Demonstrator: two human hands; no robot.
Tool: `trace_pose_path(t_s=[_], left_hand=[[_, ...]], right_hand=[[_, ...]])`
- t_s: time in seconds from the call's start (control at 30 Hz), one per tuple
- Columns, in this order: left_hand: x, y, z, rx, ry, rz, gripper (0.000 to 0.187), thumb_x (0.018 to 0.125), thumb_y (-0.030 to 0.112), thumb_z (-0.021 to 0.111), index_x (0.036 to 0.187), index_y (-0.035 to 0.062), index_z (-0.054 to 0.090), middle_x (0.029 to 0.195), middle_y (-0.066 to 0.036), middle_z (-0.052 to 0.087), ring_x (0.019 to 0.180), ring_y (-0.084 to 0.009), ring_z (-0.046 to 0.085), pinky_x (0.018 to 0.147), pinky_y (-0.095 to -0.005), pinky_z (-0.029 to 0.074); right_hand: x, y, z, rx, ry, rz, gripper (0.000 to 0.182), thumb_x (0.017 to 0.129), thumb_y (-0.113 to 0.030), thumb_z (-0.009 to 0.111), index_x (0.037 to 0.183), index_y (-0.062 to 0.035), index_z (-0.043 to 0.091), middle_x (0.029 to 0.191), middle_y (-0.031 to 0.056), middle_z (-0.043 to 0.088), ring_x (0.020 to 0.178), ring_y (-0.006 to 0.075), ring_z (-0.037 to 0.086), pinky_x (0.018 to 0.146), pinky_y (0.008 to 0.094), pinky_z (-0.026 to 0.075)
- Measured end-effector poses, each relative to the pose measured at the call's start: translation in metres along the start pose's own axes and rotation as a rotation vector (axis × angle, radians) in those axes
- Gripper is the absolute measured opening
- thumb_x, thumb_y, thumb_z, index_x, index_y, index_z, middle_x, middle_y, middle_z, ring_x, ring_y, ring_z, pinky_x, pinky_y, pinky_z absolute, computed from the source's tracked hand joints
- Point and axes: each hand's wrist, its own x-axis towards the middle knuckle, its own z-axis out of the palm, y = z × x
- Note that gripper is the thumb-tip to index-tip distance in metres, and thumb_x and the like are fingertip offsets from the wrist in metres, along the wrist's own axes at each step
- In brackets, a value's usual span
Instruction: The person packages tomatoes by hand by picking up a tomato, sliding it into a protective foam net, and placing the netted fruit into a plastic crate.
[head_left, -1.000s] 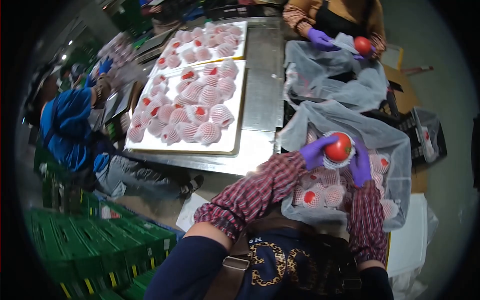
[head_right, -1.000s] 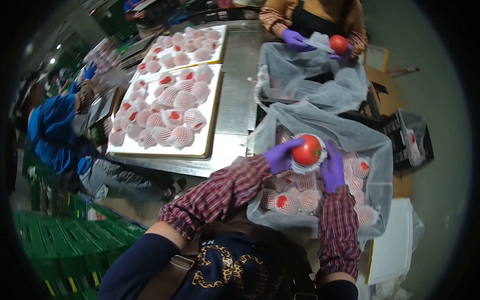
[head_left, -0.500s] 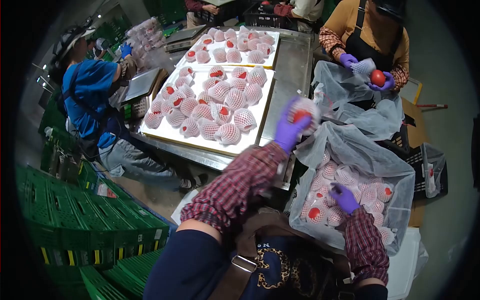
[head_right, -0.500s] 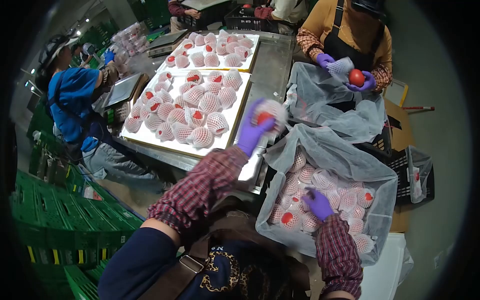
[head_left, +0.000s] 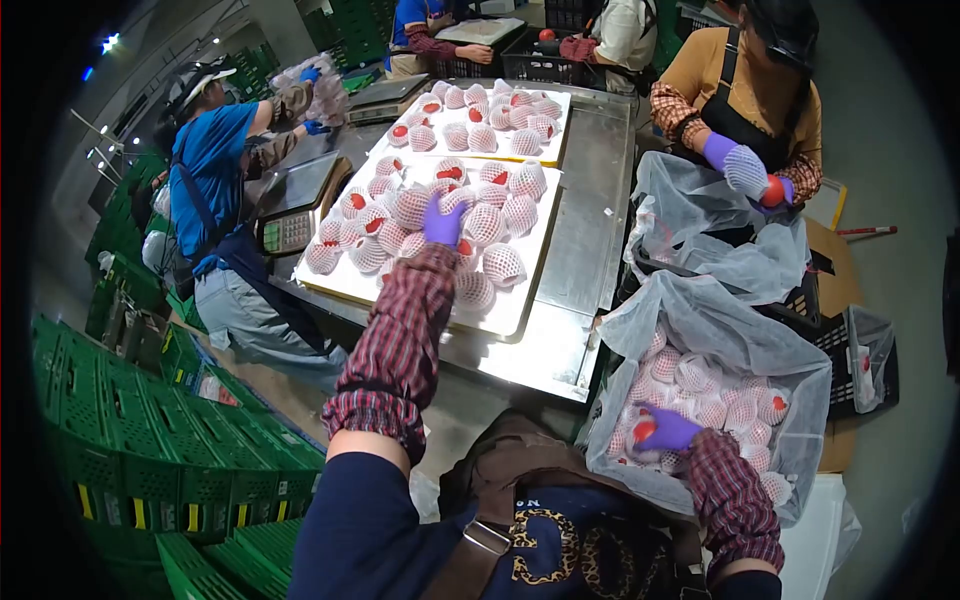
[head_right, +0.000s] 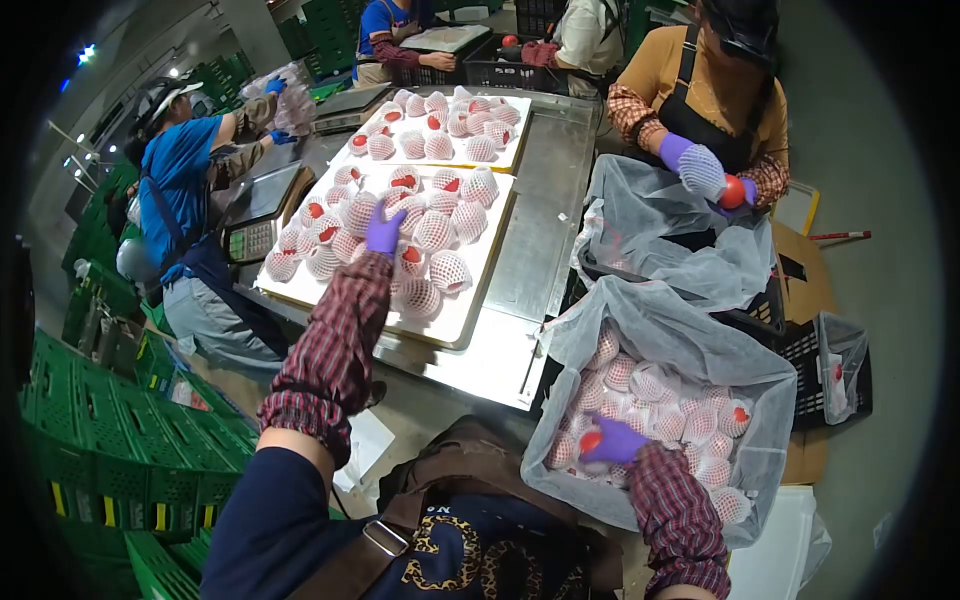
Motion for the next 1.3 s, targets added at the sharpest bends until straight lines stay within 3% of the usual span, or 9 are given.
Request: trace_pose_path(t_s=[0.07, 0.17, 0.3, 0.63, 0.73, 0.87, 1.0, 1.13, 1.3], left_hand=[[-0.065, 0.086, 0.038, -0.422, -0.343, -0.337, 0.039, 0.08, 0.015, 0.059, 0.116, 0.0045, 0.048, 0.105, -0.012, 0.057, 0.085, -0.0184, 0.058, 0.069, -0.0265, 0.049], [-0.164, 0.142, 0.099, -0.732, -1.005, -0.725, 0.039, 0.084, 0.023, 0.055, 0.118, 0.0072, 0.048, 0.092, -0.004, 0.057, 0.084, -0.0135, 0.057, 0.072, -0.0249, 0.048], [-0.261, 0.204, 0.154, -0.679, -1.201, -0.994, 0.048, 0.084, 0.037, 0.056, 0.122, 0.013, 0.04, 0.111, -0.005, 0.051, 0.095, -0.0187, 0.056, 0.072, -0.032, 0.051], [-0.327, 0.169, 0.198, -0.544, -1.022, -0.824, 0.054, 0.079, 0.023, 0.064, 0.124, 0.0132, 0.038, 0.119, -0.007, 0.046, 0.106, -0.0188, 0.05, 0.083, -0.0365, 0.048], [-0.316, 0.16, 0.201, -0.76, -1.171, -0.83, 0.058, 0.076, 0.019, 0.067, 0.125, 0.0098, 0.037, 0.119, -0.01, 0.046, 0.107, -0.0215, 0.05, 0.084, -0.0393, 0.048], [-0.308, 0.167, 0.19, -0.999, -1.346, -1.258, 0.058, 0.079, 0.027, 0.063, 0.127, 0.0097, 0.036, 0.125, -0.014, 0.044, 0.108, -0.0288, 0.051, 0.087, -0.0465, 0.046], [-0.303, 0.167, 0.192, -1.147, -1.175, -1.369, 0.067, 0.081, 0.055, 0.046, 0.128, 0.009, 0.035, 0.125, -0.016, 0.045, 0.113, -0.033, 0.046, 0.088, -0.0536, 0.041], [-0.303, 0.163, 0.198, -1.142, -1.106, -1.47, 0.069, 0.08, 0.065, 0.039, 0.127, 0.0148, 0.039, 0.123, -0.011, 0.048, 0.107, -0.0282, 0.051, 0.085, -0.049, 0.045], [-0.31, 0.139, 0.204, -0.969, -1.169, -1.336, 0.067, 0.081, 0.062, 0.04, 0.123, 0.0085, 0.042, 0.116, -0.014, 0.052, 0.096, -0.0287, 0.057, 0.078, -0.0431, 0.05]], right_hand=[[-0.011, -0.015, -0.028, 0.252, 0.292, -0.02, 0.091, 0.06, -0.027, 0.077, 0.135, -0.0067, 0.027, 0.114, 0.0173, 0.052, 0.105, 0.0252, 0.052, 0.088, 0.034, 0.044], [-0.028, -0.047, -0.06, 0.42, 0.841, -0.332, 0.083, 0.065, -0.014, 0.073, 0.135, -0.0061, 0.028, 0.114, 0.0145, 0.051, 0.104, 0.0215, 0.051, 0.087, 0.0315, 0.044], [-0.027, -0.068, -0.059, 0.299, 1.302, -0.509, 0.071, 0.069, -0.01, 0.07, 0.13, -0.0046, 0.036, 0.117, 0.0142, 0.05, 0.108, 0.0218, 0.049, 0.09, 0.031, 0.041], [-0.026, -0.018, -0.067, 0.654, 1.306, -0.262, 0.027, 0.087, -0.016, 0.053, 0.106, 0.0018, 0.059, 0.092, 0.008, 0.064, 0.081, 0.0146, 0.058, 0.076, 0.026, 0.045], [-0.017, 0.001, -0.069, 1.214, 1.171, -0.413, 0.027, 0.087, -0.02, 0.053, 0.102, 0.002, 0.06, 0.09, 0.0072, 0.063, 0.079, 0.0138, 0.058, 0.074, 0.0234, 0.045], [-0.015, -0.006, -0.069, 1.462, 1.2, -0.375, 0.029, 0.087, -0.022, 0.054, 0.103, 0.0027, 0.058, 0.088, 0.0064, 0.063, 0.08, 0.0151, 0.057, 0.075, 0.0262, 0.044], [-0.002, 0.02, -0.064, 0.648, 1.165, -0.159, 0.03, 0.085, -0.022, 0.056, 0.105, 0.0005, 0.058, 0.093, 0.0111, 0.062, 0.085, 0.0169, 0.057, 0.075, 0.0269, 0.045], [-0.019, -0.012, -0.066, 0.571, 1.414, -0.303, 0.027, 0.082, -0.014, 0.059, 0.106, -0.0039, 0.059, 0.102, 0.0102, 0.059, 0.085, 0.0167, 0.057, 0.075, 0.0286, 0.046], [-0.031, -0.043, -0.056, 0.261, 1.086, -0.534, 0.079, 0.064, -0.015, 0.076, 0.131, -0.0118, 0.034, 0.125, 0.0117, 0.042, 0.115, 0.0243, 0.043, 0.098, 0.0345, 0.035]])
